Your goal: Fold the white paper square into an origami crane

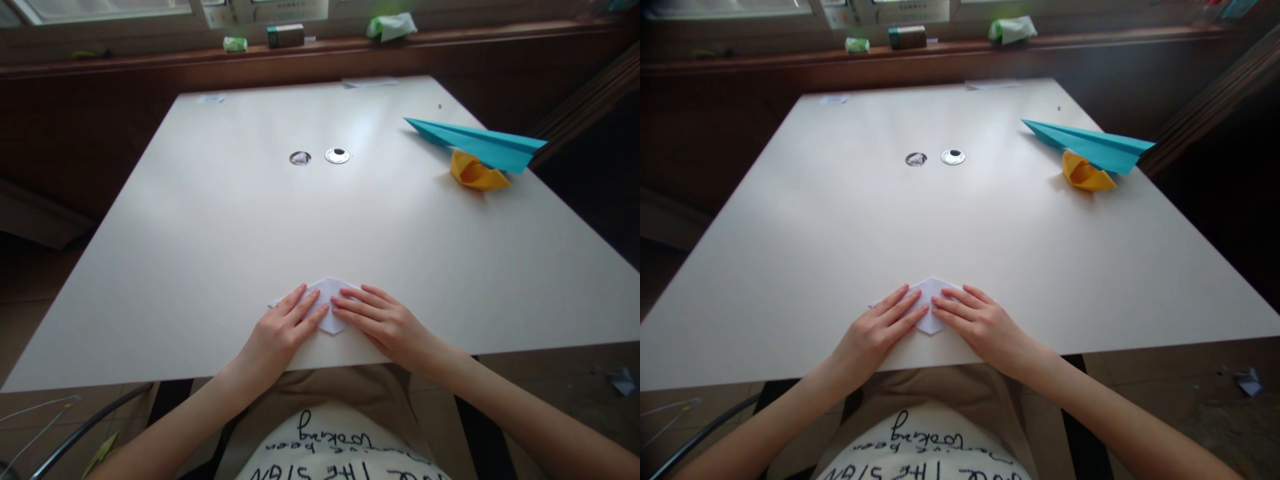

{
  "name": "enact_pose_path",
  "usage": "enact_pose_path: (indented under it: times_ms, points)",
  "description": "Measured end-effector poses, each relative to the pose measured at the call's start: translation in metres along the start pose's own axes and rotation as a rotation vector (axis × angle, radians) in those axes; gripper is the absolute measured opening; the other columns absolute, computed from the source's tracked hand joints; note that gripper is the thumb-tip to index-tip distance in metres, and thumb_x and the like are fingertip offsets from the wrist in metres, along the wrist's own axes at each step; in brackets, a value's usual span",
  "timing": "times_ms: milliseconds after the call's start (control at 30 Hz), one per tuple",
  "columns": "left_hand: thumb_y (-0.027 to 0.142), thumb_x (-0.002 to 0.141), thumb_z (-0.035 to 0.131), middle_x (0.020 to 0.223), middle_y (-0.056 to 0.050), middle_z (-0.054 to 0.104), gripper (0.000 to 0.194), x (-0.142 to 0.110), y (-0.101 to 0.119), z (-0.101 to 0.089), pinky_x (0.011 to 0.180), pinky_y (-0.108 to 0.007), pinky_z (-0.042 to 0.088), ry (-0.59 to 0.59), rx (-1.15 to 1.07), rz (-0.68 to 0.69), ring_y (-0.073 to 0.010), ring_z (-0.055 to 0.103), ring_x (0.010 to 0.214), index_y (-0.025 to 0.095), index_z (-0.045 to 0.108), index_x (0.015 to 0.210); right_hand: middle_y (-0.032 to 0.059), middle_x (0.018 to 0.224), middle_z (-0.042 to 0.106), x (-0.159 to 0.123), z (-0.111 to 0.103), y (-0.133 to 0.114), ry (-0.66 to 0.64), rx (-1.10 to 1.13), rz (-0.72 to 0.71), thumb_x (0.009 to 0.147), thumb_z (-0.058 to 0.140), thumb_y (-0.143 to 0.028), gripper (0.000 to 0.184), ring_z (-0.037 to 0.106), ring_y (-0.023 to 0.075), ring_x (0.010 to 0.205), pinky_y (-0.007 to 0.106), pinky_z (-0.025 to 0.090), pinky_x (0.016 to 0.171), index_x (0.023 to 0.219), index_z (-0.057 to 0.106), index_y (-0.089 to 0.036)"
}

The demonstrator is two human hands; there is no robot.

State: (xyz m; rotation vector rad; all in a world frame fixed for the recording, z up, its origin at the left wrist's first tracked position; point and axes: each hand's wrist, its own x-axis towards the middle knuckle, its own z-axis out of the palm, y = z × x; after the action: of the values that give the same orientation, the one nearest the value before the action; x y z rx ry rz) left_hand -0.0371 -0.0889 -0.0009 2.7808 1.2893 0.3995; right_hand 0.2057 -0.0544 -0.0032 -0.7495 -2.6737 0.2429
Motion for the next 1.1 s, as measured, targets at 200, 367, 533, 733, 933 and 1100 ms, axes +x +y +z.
enact_pose_path:
  times_ms: [200,367,533,733,933,1100]
  points:
    - [0.014,0.091,0.037,0.132,-0.007,0.052,0.036,0.001,0.001,-0.003,0.093,-0.038,0.05,-0.009,-0.044,0.002,-0.0249,0.045,0.125,0.021,0.052,0.123,0.0042,0.127,0.057,0.0,0.0,0.002,-0.011,0.013,-0.006,0.09,0.038,-0.012,0.036,0.048,0.0146,0.123,0.039,0.038,0.104,0.122,0.053,-0.02]
    - [0.023,0.09,0.041,0.132,-0.013,0.05,0.03,0.013,0.014,-0.002,0.1,-0.041,0.044,-0.01,-0.146,-0.084,-0.0248,0.042,0.127,0.015,0.051,0.117,0.0067,0.125,0.058,0.002,0.001,-0.003,0.047,-0.005,-0.035,0.088,0.039,-0.01,0.036,0.051,0.0161,0.12,0.039,0.042,0.101,0.121,0.054,-0.017]
    - [0.027,0.09,0.042,0.136,-0.021,0.043,0.047,0.025,0.023,0.014,0.103,-0.044,0.041,0.046,-0.113,-0.123,-0.0272,0.036,0.131,0.004,0.036,0.13,0.0079,0.124,0.059,0.001,0.004,-0.006,0.074,0.003,-0.025,0.087,0.04,-0.008,0.034,0.053,0.0167,0.118,0.038,0.044,0.1,0.116,0.058,-0.015]
    - [0.025,0.091,0.041,0.136,-0.019,0.044,0.043,0.023,0.03,0.019,0.103,-0.041,0.041,0.041,0.03,-0.103,-0.027,0.038,0.129,0.002,0.042,0.128,0.0084,0.123,0.06,0.002,0.004,-0.01,0.078,0.003,0.017,0.088,0.039,-0.01,0.036,0.052,0.0185,0.119,0.037,0.048,0.097,0.119,0.056,-0.015]
    - [0.027,0.092,0.037,0.134,-0.019,0.047,0.044,0.016,0.034,0.018,0.101,-0.039,0.044,0.066,0.118,-0.172,-0.0259,0.042,0.127,0.001,0.044,0.127,0.0091,0.125,0.058,-0.002,0.005,-0.015,0.05,0.028,0.069,0.088,0.04,-0.01,0.037,0.051,0.0205,0.12,0.039,0.048,0.098,0.121,0.055,-0.013]
    - [0.03,0.092,0.036,0.137,-0.019,0.042,0.047,0.002,0.034,0.014,0.1,-0.04,0.043,0.033,0.186,-0.238,-0.0272,0.039,0.129,0.001,0.042,0.128,0.0087,0.126,0.057,-0.002,0.001,-0.016,0.034,0.044,0.082,0.087,0.039,-0.008,0.039,0.051,0.0204,0.12,0.039,0.048,0.097,0.122,0.055,-0.013]
